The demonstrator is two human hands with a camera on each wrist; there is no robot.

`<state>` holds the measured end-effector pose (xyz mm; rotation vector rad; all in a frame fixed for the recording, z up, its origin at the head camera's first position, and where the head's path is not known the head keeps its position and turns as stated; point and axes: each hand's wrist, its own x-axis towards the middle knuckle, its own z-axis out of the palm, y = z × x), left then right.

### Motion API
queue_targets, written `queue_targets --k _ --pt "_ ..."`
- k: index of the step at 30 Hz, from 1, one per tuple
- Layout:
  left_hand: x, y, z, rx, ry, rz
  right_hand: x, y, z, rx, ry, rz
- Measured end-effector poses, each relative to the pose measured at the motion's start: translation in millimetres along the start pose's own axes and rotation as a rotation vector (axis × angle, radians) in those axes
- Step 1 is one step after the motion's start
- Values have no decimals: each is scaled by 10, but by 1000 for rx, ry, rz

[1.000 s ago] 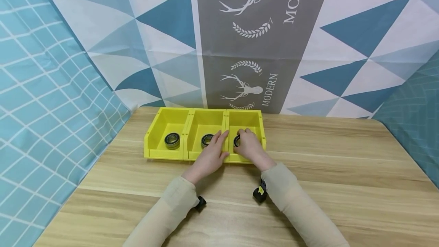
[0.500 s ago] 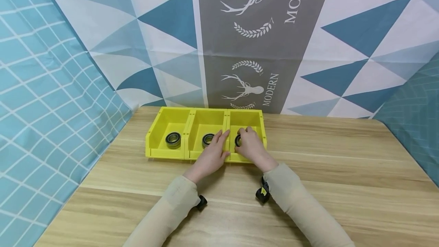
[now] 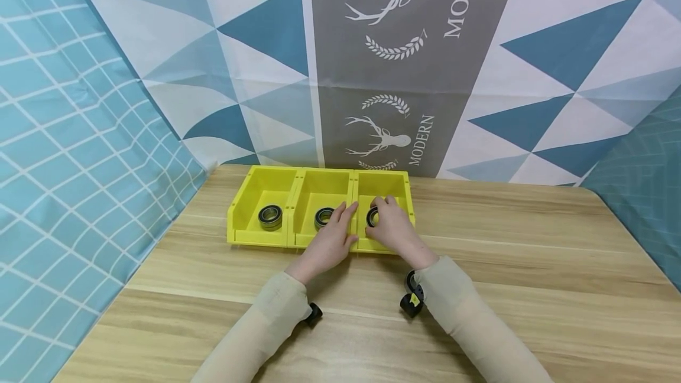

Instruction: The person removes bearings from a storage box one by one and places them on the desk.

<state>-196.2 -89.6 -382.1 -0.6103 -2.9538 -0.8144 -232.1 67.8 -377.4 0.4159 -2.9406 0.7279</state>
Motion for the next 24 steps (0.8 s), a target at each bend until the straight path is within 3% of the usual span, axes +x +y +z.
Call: queue_targets --k 13,24 --pt "-2 -2 5 16 13 6 -80 -19 -68 7 19 -71" --pt "1 7 14 7 17 -2 -175 -33 -102 18 2 -82"
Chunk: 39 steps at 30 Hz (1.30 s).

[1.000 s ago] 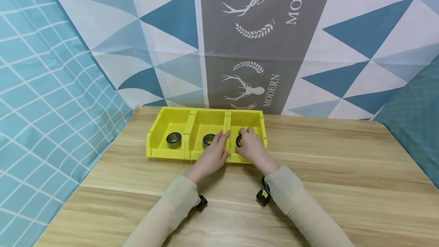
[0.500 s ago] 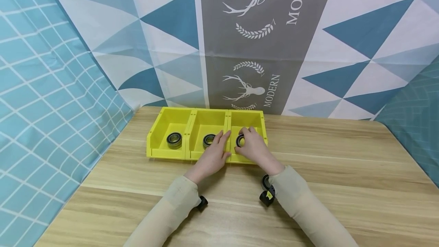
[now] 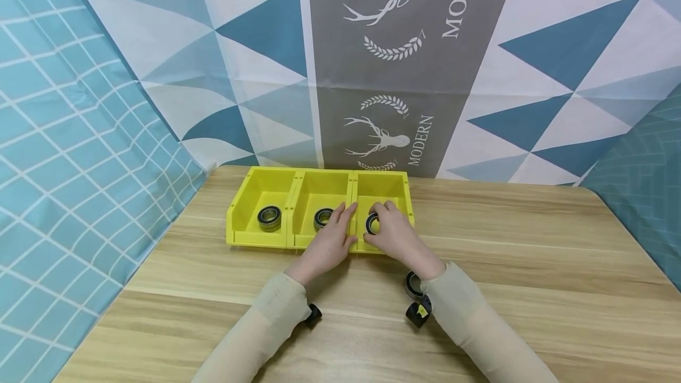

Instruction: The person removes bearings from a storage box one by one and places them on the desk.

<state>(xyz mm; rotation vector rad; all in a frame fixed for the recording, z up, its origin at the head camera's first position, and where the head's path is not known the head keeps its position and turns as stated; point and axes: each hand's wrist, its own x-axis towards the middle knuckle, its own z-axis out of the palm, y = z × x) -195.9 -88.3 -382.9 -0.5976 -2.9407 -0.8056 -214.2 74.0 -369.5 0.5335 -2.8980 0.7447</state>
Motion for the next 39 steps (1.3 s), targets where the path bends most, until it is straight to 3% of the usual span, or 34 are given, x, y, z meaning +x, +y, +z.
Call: queue_targets --k 21,39 --pt "2 -25 20 -8 8 7 -213 -41 -9 54 -31 -77" --pt "-4 -17 15 -17 1 -6 -308 -59 -30 65 -23 -87"
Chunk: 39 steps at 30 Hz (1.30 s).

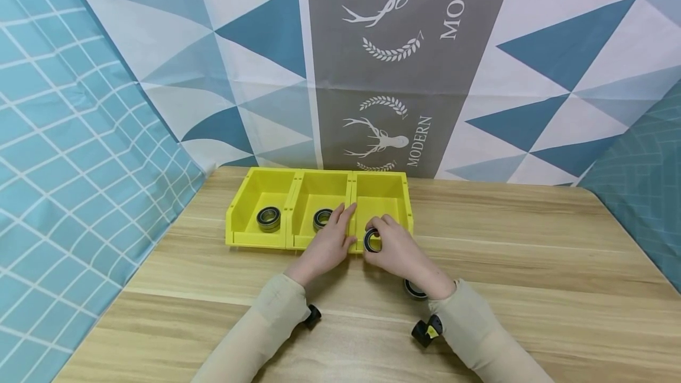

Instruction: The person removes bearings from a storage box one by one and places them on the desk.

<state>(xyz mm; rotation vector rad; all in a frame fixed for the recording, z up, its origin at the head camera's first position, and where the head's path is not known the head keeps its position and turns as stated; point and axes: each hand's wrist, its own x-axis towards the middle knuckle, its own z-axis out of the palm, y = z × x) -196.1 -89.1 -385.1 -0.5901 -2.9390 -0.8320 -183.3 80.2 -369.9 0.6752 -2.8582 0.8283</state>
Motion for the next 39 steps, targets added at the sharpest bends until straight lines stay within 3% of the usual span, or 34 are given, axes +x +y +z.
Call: queue_targets --k 27,39 --pt "5 -9 4 4 4 -14 -202 -90 -80 -32 -2 -22" --pt "2 -2 12 3 7 -4 -290 -101 -75 -83 15 -82"
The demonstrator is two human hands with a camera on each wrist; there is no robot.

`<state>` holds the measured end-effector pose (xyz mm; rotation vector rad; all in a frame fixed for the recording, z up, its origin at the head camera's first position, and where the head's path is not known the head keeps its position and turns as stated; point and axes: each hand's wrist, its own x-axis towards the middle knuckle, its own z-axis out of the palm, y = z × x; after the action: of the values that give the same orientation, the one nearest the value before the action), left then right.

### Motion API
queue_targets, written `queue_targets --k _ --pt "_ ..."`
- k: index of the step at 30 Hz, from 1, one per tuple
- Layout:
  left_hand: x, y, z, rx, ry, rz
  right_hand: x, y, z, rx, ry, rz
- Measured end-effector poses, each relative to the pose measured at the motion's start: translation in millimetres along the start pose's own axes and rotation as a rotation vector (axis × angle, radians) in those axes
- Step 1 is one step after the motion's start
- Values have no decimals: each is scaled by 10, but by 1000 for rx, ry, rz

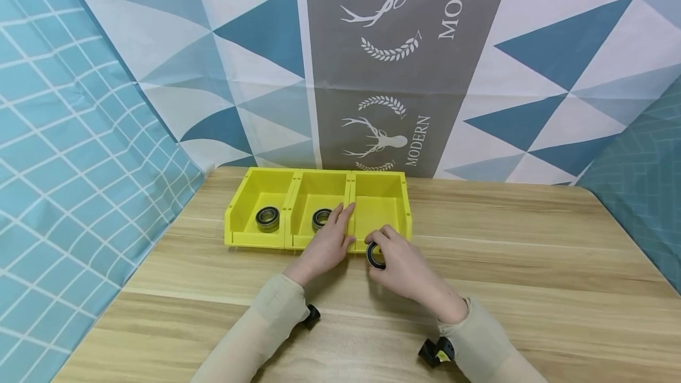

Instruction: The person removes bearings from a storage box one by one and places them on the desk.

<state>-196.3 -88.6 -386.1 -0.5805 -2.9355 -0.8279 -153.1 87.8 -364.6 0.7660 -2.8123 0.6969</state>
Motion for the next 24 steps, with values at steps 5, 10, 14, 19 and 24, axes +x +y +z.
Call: queue_targets --k 5,10,14,19,24 --pt "-3 2 0 7 7 13 -30 -13 -17 -8 4 -23" --pt "1 2 -3 13 11 20 -59 -22 -34 -17 -11 -33" --pt "5 3 -4 5 8 13 -79 -32 -40 -23 -15 -38" --pt "2 4 -2 -2 1 8 -111 -33 -39 -16 -30 -42" --pt "-2 1 3 5 6 10 -140 -34 -25 -11 -63 -51"
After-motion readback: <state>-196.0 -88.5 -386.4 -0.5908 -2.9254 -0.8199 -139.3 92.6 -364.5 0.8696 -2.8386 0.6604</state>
